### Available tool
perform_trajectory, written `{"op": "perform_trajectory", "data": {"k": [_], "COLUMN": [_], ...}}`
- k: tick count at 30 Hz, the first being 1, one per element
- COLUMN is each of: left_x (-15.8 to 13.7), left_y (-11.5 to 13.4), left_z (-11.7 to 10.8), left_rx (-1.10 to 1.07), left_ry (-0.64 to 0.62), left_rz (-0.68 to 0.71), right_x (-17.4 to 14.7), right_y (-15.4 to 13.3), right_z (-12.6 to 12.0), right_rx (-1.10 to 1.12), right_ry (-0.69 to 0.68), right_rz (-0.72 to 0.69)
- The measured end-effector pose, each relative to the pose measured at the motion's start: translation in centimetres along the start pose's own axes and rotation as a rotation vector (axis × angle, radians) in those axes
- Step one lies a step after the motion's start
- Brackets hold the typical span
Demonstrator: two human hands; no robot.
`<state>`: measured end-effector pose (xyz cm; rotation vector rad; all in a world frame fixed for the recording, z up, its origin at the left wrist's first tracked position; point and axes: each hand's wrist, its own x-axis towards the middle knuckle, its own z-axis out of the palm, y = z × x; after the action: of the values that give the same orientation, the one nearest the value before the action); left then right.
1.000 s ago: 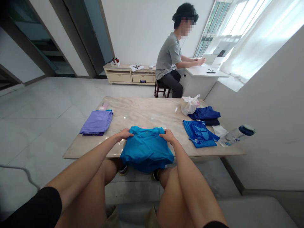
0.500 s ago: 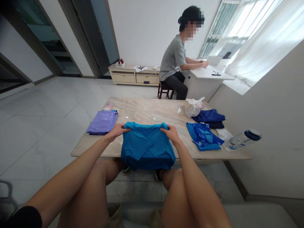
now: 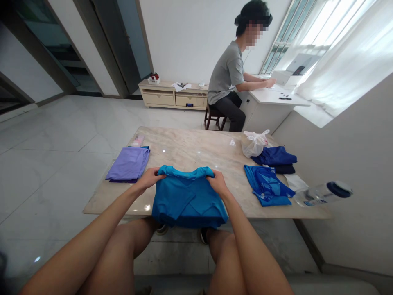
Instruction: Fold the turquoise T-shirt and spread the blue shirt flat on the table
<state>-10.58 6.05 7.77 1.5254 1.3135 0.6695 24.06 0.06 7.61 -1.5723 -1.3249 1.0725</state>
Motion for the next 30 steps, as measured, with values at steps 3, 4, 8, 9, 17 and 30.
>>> {"op": "perform_trajectory", "data": {"k": [3, 4, 8, 9, 17, 30], "left_x": [0.2, 0.4, 2.0, 2.7, 12.0, 1.0], "left_y": [-0.3, -0.3, 0.9, 1.5, 9.7, 1.9], "left_z": [0.1, 0.2, 0.1, -0.2, -4.4, -2.5], "left_rx": [0.050, 0.072, 0.171, 0.196, 0.361, 0.381], "left_ry": [0.009, 0.024, 0.104, 0.125, 0.321, 0.128], "left_rz": [-0.011, -0.014, 0.000, 0.009, 0.132, 0.478], "right_x": [0.2, 0.3, 1.8, 2.6, 12.9, 3.0], "right_y": [0.5, 0.6, -0.1, -0.7, -8.1, -0.7], "right_z": [0.0, 0.0, 0.0, 0.0, -1.9, -3.6], "right_rx": [0.017, 0.009, -0.126, -0.172, -0.298, -0.460], "right_ry": [-0.007, 0.000, 0.105, 0.145, 0.317, 0.056], "right_rz": [0.003, -0.005, -0.051, -0.053, -0.121, -0.424]}}
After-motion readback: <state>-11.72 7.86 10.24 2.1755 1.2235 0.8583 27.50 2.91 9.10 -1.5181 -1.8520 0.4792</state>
